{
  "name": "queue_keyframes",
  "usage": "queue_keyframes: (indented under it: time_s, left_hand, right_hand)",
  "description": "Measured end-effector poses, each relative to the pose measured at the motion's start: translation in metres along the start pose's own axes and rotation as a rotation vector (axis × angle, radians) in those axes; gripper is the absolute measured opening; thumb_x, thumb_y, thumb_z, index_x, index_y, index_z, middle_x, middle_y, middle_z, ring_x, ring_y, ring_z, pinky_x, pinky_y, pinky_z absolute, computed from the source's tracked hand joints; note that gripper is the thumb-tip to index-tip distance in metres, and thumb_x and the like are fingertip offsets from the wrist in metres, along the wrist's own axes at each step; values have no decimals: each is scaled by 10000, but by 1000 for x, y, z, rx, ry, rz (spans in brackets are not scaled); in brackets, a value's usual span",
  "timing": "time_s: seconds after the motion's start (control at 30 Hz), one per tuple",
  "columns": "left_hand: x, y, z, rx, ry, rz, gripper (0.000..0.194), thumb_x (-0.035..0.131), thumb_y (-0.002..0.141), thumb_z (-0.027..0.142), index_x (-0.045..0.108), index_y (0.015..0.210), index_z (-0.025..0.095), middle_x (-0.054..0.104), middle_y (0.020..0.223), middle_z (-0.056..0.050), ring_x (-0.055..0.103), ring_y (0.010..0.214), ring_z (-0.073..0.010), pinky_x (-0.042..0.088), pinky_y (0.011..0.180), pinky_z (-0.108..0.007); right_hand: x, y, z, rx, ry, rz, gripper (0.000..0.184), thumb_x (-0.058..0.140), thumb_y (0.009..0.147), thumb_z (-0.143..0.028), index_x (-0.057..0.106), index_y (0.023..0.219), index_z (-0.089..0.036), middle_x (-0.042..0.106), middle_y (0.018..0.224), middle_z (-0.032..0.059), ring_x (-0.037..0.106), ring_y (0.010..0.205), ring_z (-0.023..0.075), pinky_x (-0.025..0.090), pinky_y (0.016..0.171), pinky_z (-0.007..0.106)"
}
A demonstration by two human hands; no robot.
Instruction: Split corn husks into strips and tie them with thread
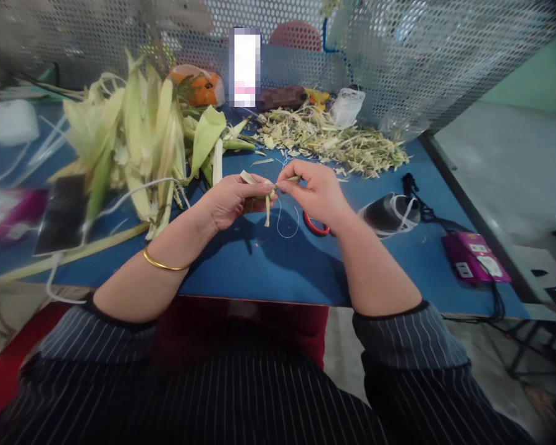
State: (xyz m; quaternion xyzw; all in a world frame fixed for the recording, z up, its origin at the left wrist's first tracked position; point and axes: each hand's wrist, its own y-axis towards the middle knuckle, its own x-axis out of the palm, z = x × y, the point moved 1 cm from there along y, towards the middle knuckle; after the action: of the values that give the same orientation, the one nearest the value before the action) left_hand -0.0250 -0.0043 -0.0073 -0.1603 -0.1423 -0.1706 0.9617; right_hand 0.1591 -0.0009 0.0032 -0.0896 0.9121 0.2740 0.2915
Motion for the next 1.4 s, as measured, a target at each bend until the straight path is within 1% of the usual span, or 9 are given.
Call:
queue_keyframes:
  time_s: [0.1, 0.2, 0.3, 0.47, 0.6, 0.77, 0.97, 1.17, 1.4]
  left_hand:
    - [1, 0, -1, 89, 90, 54, 254, 872, 623, 273, 680, 737, 151, 712, 729, -31, 678, 694, -144, 556, 749, -293]
    - [3, 0, -2, 144, 137, 119, 272, 880, 606, 286, 671, 716, 151, 697, 691, -20, 670, 679, -145, 554, 750, -298]
    - [3, -1, -2, 132, 137, 121, 290, 887, 597, 301, 672, 716, 146, 693, 686, -19, 660, 666, -139, 548, 741, -291]
    - [1, 2, -5, 84, 81, 76, 323, 885, 616, 345, 708, 811, 159, 731, 784, -38, 671, 715, -142, 539, 719, -265]
    - [1, 5, -7, 74, -26, 79, 304, 857, 651, 303, 718, 881, 162, 740, 812, -30, 679, 712, -128, 548, 719, -244]
    - [0, 3, -2, 12, -97, 67, 229, 759, 720, 306, 716, 879, 146, 748, 834, -56, 712, 773, -176, 582, 780, -311]
    - [0, 3, -3, -8, -75, 60, 204, 799, 682, 261, 699, 828, 159, 724, 790, -30, 677, 710, -138, 579, 750, -282]
    - [2, 1, -3, -67, -159, 51, 152, 772, 712, 248, 675, 794, 166, 683, 717, -7, 653, 656, -130, 593, 804, -349]
    - [1, 4, -5, -70, -156, 27, 159, 786, 681, 192, 661, 777, 172, 648, 670, 16, 620, 632, -106, 586, 783, -310]
  right_hand:
    - [2, 1, -1, 120, 64, -45, 107, 657, 826, -185, 639, 721, -191, 649, 680, -10, 540, 641, 134, 397, 659, 303]
    - [5, 1, -1, 199, 141, -71, 97, 642, 829, -196, 634, 733, -180, 652, 670, -5, 551, 629, 133, 398, 648, 294]
    - [6, 0, -2, 155, 90, -38, 87, 631, 823, -192, 618, 738, -178, 651, 710, 2, 550, 675, 140, 396, 672, 296]
    - [6, -1, -3, 41, -45, 51, 92, 590, 857, -202, 590, 766, -193, 643, 791, 11, 548, 771, 156, 391, 739, 310]
    - [6, -1, -1, 46, -26, 62, 79, 588, 856, -195, 591, 778, -189, 632, 768, 7, 541, 735, 147, 391, 719, 305]
    - [6, 0, -1, 63, -20, 69, 75, 586, 851, -203, 591, 778, -186, 642, 780, 6, 543, 738, 144, 393, 723, 301]
    - [5, -1, -2, 62, -31, 48, 87, 582, 864, -211, 591, 781, -189, 642, 791, 9, 541, 751, 144, 396, 736, 305]
    - [7, 0, -2, 67, 6, 42, 77, 583, 864, -202, 595, 789, -186, 639, 787, 5, 537, 749, 137, 394, 742, 303]
    - [10, -1, -3, 65, -4, 42, 75, 578, 860, -201, 589, 787, -190, 646, 799, 6, 537, 767, 147, 391, 755, 312]
